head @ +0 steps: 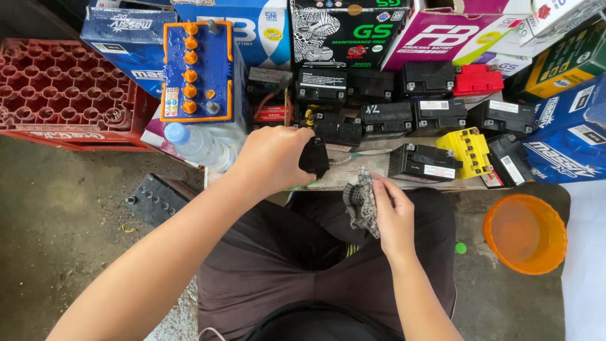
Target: Cleaning and inspecting small lead-acid batteries using a cloth
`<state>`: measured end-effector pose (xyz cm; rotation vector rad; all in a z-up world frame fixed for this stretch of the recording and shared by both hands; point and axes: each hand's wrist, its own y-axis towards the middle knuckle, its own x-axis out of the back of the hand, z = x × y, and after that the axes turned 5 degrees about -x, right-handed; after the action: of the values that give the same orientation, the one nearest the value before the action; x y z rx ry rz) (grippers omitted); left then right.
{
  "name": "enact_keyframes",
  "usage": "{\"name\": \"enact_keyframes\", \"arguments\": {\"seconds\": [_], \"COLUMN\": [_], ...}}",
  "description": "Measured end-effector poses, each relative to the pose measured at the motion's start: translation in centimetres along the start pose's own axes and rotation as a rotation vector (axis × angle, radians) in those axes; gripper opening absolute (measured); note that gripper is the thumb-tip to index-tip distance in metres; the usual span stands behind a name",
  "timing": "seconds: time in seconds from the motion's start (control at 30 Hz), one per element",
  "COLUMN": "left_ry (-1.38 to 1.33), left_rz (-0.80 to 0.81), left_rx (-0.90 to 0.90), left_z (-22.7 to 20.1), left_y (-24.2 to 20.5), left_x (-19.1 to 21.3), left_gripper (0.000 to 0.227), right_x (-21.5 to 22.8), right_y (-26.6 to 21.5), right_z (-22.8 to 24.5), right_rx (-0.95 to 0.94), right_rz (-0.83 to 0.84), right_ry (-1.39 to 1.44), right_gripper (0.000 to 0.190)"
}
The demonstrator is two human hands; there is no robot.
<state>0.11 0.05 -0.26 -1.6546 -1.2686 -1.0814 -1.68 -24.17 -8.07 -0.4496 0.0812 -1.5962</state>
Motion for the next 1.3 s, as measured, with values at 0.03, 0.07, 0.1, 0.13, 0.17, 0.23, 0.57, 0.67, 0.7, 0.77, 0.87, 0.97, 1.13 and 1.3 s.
{"name": "enact_keyframes", "arguments": {"seconds": [0.03,0.07,0.1,0.13,0.17,0.23,0.57,0.67,0.7,0.77,0.87,0.97,1.13,1.3], "left_ry": [-0.01,-0.011,-0.022,-0.032,-0.034,-0.051,-0.625,-0.829,-0.879,-0.93,-0.919,-0.9,-0.965,-0.899], "left_rz": [-0.004,-0.004,0.004,0.012,0.013,-0.005,-0.322,-0.442,-0.488,-0.54,-0.601,-0.603,-0.654,-0.6], "left_rx": [0.001,0.003,0.0,-0.002,0.001,-0.004,0.035,0.032,0.025,0.017,0.073,0.095,0.072,0.123], "left_z": [0.1,0.2,0.2,0.3,0.2,0.0,2.5,3.2,3.0,3.0,4.0,4.5,3.5,5.3], "left_y": [0.1,0.2,0.2,0.2,0.1,-0.1,-7.7,-8.2,-8.0,-7.7,-7.1,-7.1,-6.9,-6.9], "left_x": [0.0,0.0,0.0,-0.1,0.0,0.3,0.0,-4.6,-5.4,-6.5,-7.5,-7.9,-6.9,-9.4], "left_gripper": [0.075,0.075,0.076,0.076,0.076,0.075,0.111,0.107,0.105,0.103,0.085,0.081,0.079,0.065], "right_x": [-0.3,-0.4,-0.6,-0.7,-0.6,-0.5,-0.3,-1.6,-2.5,-4.9,-8.7,-9.3,-8.1,-12.5], "right_y": [0.0,-0.1,-0.2,-0.4,-0.4,-0.4,-2.1,-1.8,-1.7,-1.8,-2.0,-1.2,-0.3,-3.9], "right_z": [0.2,1.1,1.9,2.6,3.1,4.1,6.9,7.9,8.3,8.9,9.0,8.0,8.6,8.4], "right_rx": [-0.022,-0.022,-0.101,-0.18,-0.182,-0.33,-0.123,0.351,0.585,0.821,1.098,1.25,1.121,1.276], "right_rz": [-0.024,-0.023,-0.015,-0.006,-0.004,0.136,0.176,0.019,0.052,0.091,0.17,0.093,0.037,0.093], "right_ry": [0.081,0.08,0.231,0.381,0.379,0.593,0.416,0.015,-0.11,-0.239,-0.473,-0.734,-0.764,-0.737], "right_gripper": [0.023,0.023,0.022,0.023,0.023,0.039,0.065,0.057,0.049,0.041,0.033,0.029,0.015,0.017]}}
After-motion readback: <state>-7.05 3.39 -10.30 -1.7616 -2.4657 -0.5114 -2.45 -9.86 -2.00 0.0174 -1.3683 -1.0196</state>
